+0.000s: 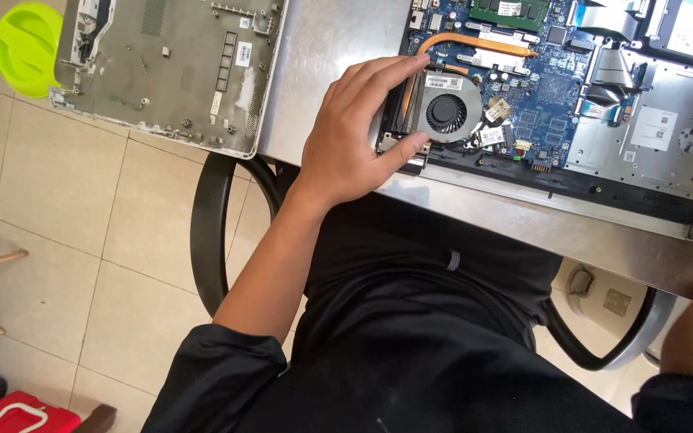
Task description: The person is removing the top cover of a laptop using a screwdriver and prying it open to reveal and work on the internal components.
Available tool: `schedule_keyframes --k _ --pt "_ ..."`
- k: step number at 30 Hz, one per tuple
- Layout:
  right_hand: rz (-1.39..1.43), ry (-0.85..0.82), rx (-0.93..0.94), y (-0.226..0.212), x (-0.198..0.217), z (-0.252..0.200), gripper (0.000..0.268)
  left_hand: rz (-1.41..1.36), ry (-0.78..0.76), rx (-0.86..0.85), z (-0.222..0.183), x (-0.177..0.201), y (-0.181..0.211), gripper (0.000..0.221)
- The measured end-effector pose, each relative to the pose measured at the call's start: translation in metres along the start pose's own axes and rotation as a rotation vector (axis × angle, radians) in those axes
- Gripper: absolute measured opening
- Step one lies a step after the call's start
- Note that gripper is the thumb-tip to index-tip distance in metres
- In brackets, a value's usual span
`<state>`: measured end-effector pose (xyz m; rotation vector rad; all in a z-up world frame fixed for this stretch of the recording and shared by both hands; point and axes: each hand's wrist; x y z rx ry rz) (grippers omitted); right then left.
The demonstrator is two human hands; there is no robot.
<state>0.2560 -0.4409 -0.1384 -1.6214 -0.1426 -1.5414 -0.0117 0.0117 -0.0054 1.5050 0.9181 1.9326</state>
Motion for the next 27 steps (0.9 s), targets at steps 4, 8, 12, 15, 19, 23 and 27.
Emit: schedule_keyframes --k 4,8,12,15,19,23,27 --pt "-0.030 -0.014 -0.004 -0.168 0.027 0.036 0.057 -0.020 0.005 0.004 0.001 0.001 0.003 0.059" --pt "0.065 -0.116 0.685 -0.317 0.035 0.061 0.055 -0.092 0.029 -0.012 -0.002 0.003 0.002 0.060" --pt "-0.096 -0.180 0.699 -0.329 0.011 0.075 0.061 -0.234 0.089 -0.005 -0.004 0.003 0.005 0.053" --pt "-0.074 -0.137 0.704 -0.320 0.006 0.071 0.057 -0.281 0.104 0.040 -0.005 0.002 0.004 0.049" --pt "-0.037 -0.106 0.737 -0.311 0.002 0.070 0.041 -0.279 0.102 -0.006 -0.006 0.003 0.004 0.046" --pt "0.047 -0.078 0.810 -0.308 0.000 0.069 0.020 -0.275 0.096 0.007 -0.005 0.006 0.007 0.042" --pt "0.123 -0.086 0.806 -0.312 0.001 0.070 0.019 -0.256 0.107 -0.017 -0.004 0.008 0.009 0.036"
Point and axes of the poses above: each hand's wrist, its own z-axis towards the middle knuckle, its own x-axis out of the back of the hand, y = z × x, and after that the axes turned 13 degrees about x, right-handed
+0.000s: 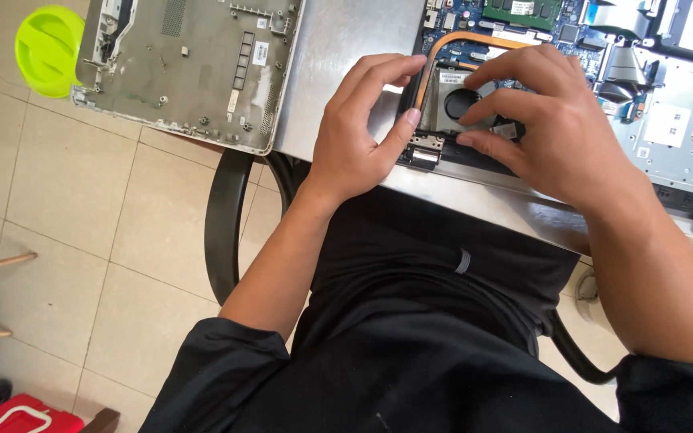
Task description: The person is removing the top cover of a laptop using a screwdriver and prying it open to reveal and work on the internal components.
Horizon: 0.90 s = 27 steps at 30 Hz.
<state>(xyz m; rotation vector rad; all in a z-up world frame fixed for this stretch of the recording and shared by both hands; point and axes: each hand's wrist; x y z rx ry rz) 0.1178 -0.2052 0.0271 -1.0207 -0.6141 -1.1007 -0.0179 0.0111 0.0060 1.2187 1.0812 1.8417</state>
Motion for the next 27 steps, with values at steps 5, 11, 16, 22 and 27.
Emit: schedule_keyframes --k 5,11,16,22,27 --pt "0.065 -0.084 -0.154 -0.006 0.002 0.004 0.019 0.035 -0.030 -0.016 0.000 0.001 -0.001 0.039" --pt "0.188 -0.141 -0.177 -0.009 0.015 0.005 0.015 0.015 -0.032 0.068 -0.004 -0.001 -0.005 0.053" --pt "0.243 -0.127 -0.195 -0.008 0.014 0.007 0.015 -0.054 -0.067 0.172 0.012 0.007 -0.010 0.053" --pt "0.081 -0.076 -0.188 -0.005 -0.004 0.008 0.034 0.015 -0.136 0.047 0.030 0.017 -0.008 0.041" --pt "0.055 -0.006 -0.134 0.005 -0.011 0.005 0.049 0.050 -0.119 0.003 0.032 0.014 -0.014 0.035"
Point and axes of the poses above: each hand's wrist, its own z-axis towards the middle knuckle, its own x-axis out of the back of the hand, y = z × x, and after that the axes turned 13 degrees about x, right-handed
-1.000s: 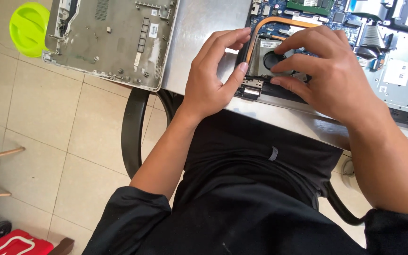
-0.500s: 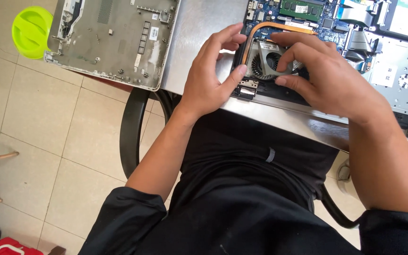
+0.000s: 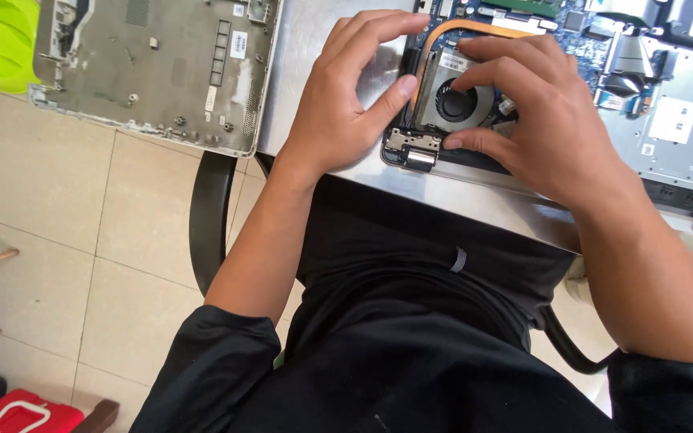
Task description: The person is removing the top cover of a laptop using a screwdriver and prying it open to reveal and work on the internal components.
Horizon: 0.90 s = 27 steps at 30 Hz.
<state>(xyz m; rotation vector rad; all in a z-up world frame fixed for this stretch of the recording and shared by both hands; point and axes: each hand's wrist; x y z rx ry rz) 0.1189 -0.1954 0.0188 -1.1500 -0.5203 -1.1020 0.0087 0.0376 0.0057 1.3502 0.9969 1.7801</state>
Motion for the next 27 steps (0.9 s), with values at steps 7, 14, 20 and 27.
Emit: schedule_keyframes --k 7,14,20,27 --pt "-0.036 -0.049 0.009 0.001 0.005 0.001 0.053 0.163 -0.073 -0.035 0.007 -0.003 -0.005 0.045" --pt "-0.042 -0.068 -0.022 0.004 0.017 0.001 0.055 0.284 -0.126 0.004 0.010 -0.003 -0.005 0.050" --pt "0.023 -0.065 -0.060 0.005 0.019 0.004 0.057 0.279 -0.124 -0.025 0.013 -0.002 -0.005 0.051" --pt "0.040 -0.033 -0.196 0.006 0.023 -0.004 0.076 0.301 -0.123 -0.047 0.013 -0.003 -0.008 0.055"
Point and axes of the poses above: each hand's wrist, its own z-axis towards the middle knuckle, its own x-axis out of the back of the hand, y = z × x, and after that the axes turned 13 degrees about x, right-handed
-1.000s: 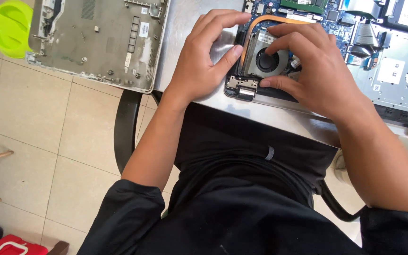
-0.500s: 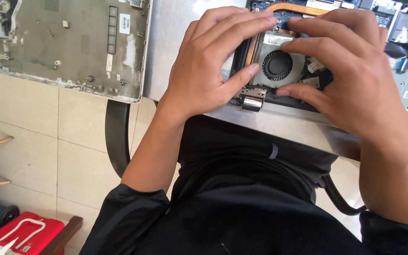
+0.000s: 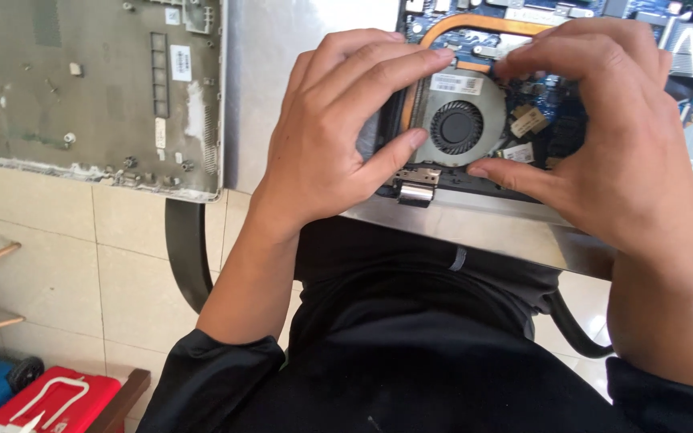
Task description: The person is removing the top cover of a laptop using a screwdriver and prying it open to reveal and work on the internal components.
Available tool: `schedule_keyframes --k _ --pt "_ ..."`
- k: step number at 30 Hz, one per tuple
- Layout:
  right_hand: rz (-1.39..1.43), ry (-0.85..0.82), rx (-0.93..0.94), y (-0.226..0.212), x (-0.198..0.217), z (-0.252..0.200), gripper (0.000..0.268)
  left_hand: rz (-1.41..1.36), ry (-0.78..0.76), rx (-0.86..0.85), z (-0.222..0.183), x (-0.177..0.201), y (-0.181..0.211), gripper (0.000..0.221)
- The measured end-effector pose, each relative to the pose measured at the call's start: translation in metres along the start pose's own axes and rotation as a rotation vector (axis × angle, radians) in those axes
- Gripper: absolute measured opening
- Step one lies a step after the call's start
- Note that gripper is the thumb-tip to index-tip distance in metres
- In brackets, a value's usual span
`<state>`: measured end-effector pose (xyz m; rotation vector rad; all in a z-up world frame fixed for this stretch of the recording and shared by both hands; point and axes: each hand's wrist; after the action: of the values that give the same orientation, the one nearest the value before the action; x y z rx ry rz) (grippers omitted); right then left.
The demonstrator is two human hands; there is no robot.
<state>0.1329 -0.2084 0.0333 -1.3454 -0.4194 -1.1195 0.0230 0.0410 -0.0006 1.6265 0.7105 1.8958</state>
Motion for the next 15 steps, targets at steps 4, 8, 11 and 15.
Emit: schedule_keyframes --k 4,8,11,15 --pt "0.001 -0.008 -0.039 0.000 -0.001 0.001 0.072 -0.005 0.000 0.003 0.002 0.001 0.005 0.052" --pt "-0.024 -0.005 -0.013 0.000 -0.001 0.001 0.077 -0.019 -0.002 0.013 0.002 0.003 0.010 0.046" --pt "-0.044 -0.008 0.007 0.000 -0.003 0.002 0.079 -0.022 -0.006 0.003 0.002 0.004 0.012 0.045" --pt "-0.038 0.004 0.012 0.001 -0.004 -0.001 0.077 0.023 -0.017 -0.018 0.001 0.005 0.018 0.054"
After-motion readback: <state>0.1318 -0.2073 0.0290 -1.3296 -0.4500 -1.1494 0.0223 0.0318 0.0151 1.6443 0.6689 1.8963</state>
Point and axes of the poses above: each hand's wrist, its own z-axis towards the middle knuckle, its own x-axis out of the back of the hand, y = z × x, and after that the axes turned 13 degrees about x, right-handed
